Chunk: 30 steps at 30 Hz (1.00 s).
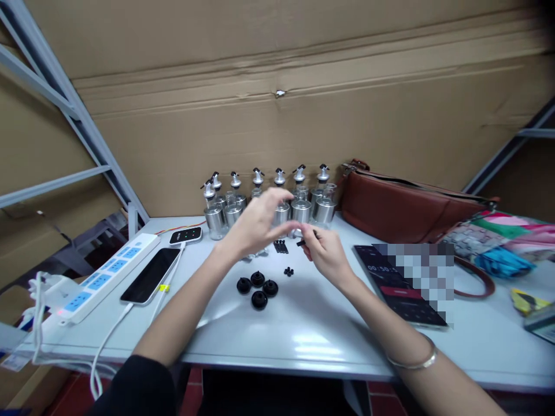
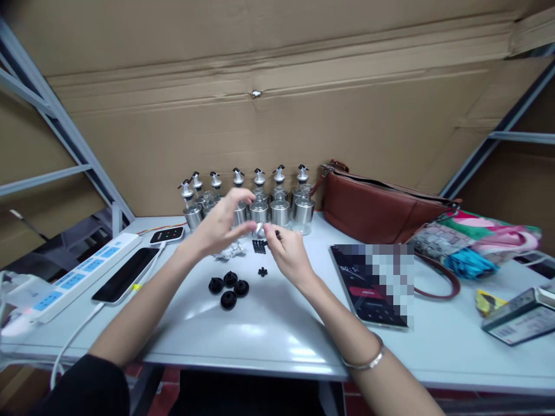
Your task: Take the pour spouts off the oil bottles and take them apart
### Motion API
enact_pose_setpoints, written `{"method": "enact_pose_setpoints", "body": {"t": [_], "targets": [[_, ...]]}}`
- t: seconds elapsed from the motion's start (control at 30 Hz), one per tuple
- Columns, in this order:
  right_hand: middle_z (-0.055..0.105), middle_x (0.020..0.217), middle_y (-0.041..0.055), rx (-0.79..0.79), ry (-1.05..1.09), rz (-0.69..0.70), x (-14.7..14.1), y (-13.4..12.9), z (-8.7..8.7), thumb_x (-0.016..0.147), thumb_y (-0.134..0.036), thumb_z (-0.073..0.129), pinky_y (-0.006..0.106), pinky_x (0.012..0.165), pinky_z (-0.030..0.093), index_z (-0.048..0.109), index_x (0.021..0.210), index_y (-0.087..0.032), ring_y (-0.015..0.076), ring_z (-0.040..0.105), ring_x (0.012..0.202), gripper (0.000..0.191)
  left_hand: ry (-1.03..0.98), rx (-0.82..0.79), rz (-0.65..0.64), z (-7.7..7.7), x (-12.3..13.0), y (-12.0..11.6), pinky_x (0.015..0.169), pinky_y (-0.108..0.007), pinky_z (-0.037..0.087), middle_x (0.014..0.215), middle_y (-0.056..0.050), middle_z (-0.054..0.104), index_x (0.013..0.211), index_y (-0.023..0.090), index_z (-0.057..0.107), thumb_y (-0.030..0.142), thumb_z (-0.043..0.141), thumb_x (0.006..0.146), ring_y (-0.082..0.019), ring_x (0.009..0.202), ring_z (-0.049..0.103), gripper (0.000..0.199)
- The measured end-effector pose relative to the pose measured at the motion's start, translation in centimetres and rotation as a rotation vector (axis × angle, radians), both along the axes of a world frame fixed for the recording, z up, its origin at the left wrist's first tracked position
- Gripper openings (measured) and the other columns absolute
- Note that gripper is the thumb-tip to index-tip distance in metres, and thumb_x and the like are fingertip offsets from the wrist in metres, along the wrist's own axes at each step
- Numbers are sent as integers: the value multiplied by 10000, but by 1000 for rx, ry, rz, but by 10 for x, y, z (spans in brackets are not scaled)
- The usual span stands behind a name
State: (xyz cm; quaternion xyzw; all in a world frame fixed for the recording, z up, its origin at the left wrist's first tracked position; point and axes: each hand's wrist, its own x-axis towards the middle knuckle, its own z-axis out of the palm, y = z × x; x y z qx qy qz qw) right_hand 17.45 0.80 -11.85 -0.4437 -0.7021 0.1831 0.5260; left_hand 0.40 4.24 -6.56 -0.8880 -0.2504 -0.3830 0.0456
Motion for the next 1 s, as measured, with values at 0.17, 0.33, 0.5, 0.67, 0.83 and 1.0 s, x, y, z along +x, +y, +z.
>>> {"method": "enact_pose_setpoints", "body": {"t": [0.17,0.33,0.5,0.67,0.83,1.0], "targets": [[387,399,-34,-44,-66,86,0,2,0,839,-655,366,220,453,276,414,471,-181,80,352,408,602,322,-222,39,-30,8,-22,787,-324,440,1045,-65,618,1081,173,447,372,517,887,-176,870,601,286],[446,442,-21,-109,-190,133,0,5,-4,899,-617,242,222,510,320,464,544,-179,102,439,449,606,377,-139,205,-45,3,-23,815,-355,374,937,-52,621,986,157,500,340,433,928,-191,875,590,203],[561,561,26,-193,-475,28,9,16,-13,947,-514,220,242,579,335,493,598,-179,150,542,572,554,237,-124,361,-58,-11,-16,859,-366,332,1031,-62,626,1076,166,497,364,408,938,-191,925,583,257],[686,806,86,-342,-838,-104,16,22,-15,943,-422,343,257,600,333,623,751,-183,217,625,774,416,160,-135,480,-63,-32,-2,852,-358,339,1018,-62,637,1075,158,507,369,426,930,-180,843,587,268],[685,799,98,-400,-1011,-158,16,19,-14,906,-434,437,276,588,351,637,765,-179,243,639,776,354,121,-114,533,-63,-41,3,847,-355,349,1003,-70,651,1052,158,523,386,422,926,-193,852,583,279],[682,965,130,-394,-1021,-284,20,19,-16,831,-300,562,303,650,400,624,996,-159,267,636,873,226,82,-92,547,-63,-38,2,827,-358,366,918,-76,666,1026,149,538,429,373,933,-196,793,585,339]]}}
